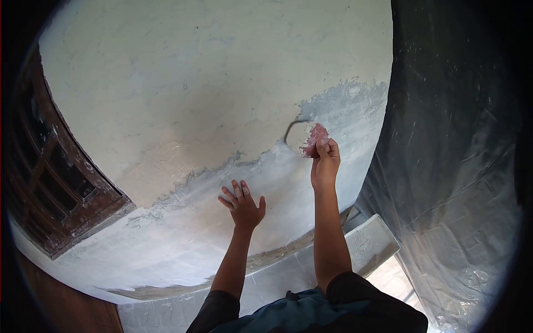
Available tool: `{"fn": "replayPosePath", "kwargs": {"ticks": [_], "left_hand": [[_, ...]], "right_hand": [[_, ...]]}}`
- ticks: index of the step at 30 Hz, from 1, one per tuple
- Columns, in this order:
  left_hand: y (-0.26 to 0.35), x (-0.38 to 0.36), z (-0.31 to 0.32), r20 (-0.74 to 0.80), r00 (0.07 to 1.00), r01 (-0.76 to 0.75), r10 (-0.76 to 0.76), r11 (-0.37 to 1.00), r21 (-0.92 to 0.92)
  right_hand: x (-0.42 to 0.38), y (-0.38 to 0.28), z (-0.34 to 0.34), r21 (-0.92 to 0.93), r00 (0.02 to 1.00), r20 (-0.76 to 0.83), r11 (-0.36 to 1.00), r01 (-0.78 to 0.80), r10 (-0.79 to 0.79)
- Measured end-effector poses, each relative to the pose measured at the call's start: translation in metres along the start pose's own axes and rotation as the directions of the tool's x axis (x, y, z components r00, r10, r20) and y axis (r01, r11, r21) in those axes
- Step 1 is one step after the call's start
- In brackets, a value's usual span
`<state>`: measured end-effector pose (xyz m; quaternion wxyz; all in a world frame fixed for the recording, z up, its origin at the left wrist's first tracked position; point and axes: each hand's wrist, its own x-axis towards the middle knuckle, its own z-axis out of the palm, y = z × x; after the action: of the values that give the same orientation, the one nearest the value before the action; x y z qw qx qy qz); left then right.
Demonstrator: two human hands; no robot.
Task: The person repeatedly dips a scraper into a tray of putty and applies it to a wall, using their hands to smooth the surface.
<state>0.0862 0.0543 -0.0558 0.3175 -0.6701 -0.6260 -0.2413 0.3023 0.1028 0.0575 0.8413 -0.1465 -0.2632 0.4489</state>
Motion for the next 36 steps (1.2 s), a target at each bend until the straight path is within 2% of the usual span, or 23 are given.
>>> {"fn": "replayPosePath", "kwargs": {"ticks": [3,5,8,13,15,17,19,24,25,27,31,32,33,35,36], "left_hand": [[0.000,0.000,-0.001,0.005,1.000,0.006,-0.006,1.000,-0.028],[0.000,-0.001,-0.002,0.017,1.000,-0.005,0.005,1.000,-0.013],[-0.002,-0.003,-0.002,0.009,1.000,-0.013,0.013,1.000,0.008],[0.001,0.000,-0.001,-0.012,1.000,-0.026,0.026,1.000,-0.010],[0.000,0.000,-0.004,0.031,1.000,0.001,-0.001,1.000,-0.013],[-0.001,-0.003,-0.003,0.026,1.000,-0.008,0.008,1.000,-0.001],[-0.001,0.000,0.000,0.007,1.000,-0.010,0.010,1.000,0.007],[0.000,-0.001,-0.001,0.007,1.000,-0.013,0.013,1.000,0.004],[0.000,-0.001,-0.002,0.013,1.000,-0.017,0.017,1.000,0.006],[-0.001,-0.001,-0.003,0.033,0.999,-0.008,0.008,1.000,-0.001],[0.001,0.001,0.001,0.005,1.000,-0.013,0.013,1.000,0.005],[0.000,0.001,0.001,0.005,1.000,-0.010,0.010,1.000,0.004],[0.001,0.000,-0.001,0.009,1.000,-0.009,0.009,1.000,0.005],[0.001,0.000,-0.002,0.023,1.000,-0.015,0.014,1.000,0.011],[0.000,-0.001,-0.004,0.029,0.999,-0.018,0.018,1.000,0.018]], "right_hand": [[-0.011,0.014,0.018,-0.007,0.995,0.091,0.999,-0.047,0.048],[-0.005,0.022,0.010,-0.025,0.997,0.042,0.998,-0.059,0.060],[-0.004,0.011,-0.008,0.052,0.993,-0.103,0.997,-0.056,0.061],[-0.014,0.013,0.024,0.122,0.996,0.053,0.990,-0.075,0.069],[-0.014,0.010,0.036,0.094,0.996,0.003,0.991,-0.091,0.091],[-0.006,0.028,0.001,0.128,0.996,-0.053,0.990,-0.067,0.074],[-0.016,0.010,0.000,0.117,0.983,-0.158,0.990,-0.078,0.096],[-0.025,0.026,0.019,0.156,0.996,0.024,0.983,-0.092,0.090],[-0.023,0.030,0.016,0.157,0.996,0.017,0.983,-0.094,0.093],[-0.022,0.031,0.013,0.180,0.983,-0.108,0.975,-0.128,0.149],[-0.034,0.021,0.007,0.181,0.984,-0.106,0.976,-0.121,0.141],[-0.034,0.039,-0.001,0.227,0.994,-0.010,0.968,-0.103,0.108],[-0.042,0.028,0.020,0.130,0.987,-0.016,0.979,-0.157,0.160],[-0.037,0.044,0.011,0.029,0.986,0.073,0.988,-0.150,0.147],[-0.035,0.041,0.007,0.011,0.991,0.028,0.992,-0.129,0.128]]}}
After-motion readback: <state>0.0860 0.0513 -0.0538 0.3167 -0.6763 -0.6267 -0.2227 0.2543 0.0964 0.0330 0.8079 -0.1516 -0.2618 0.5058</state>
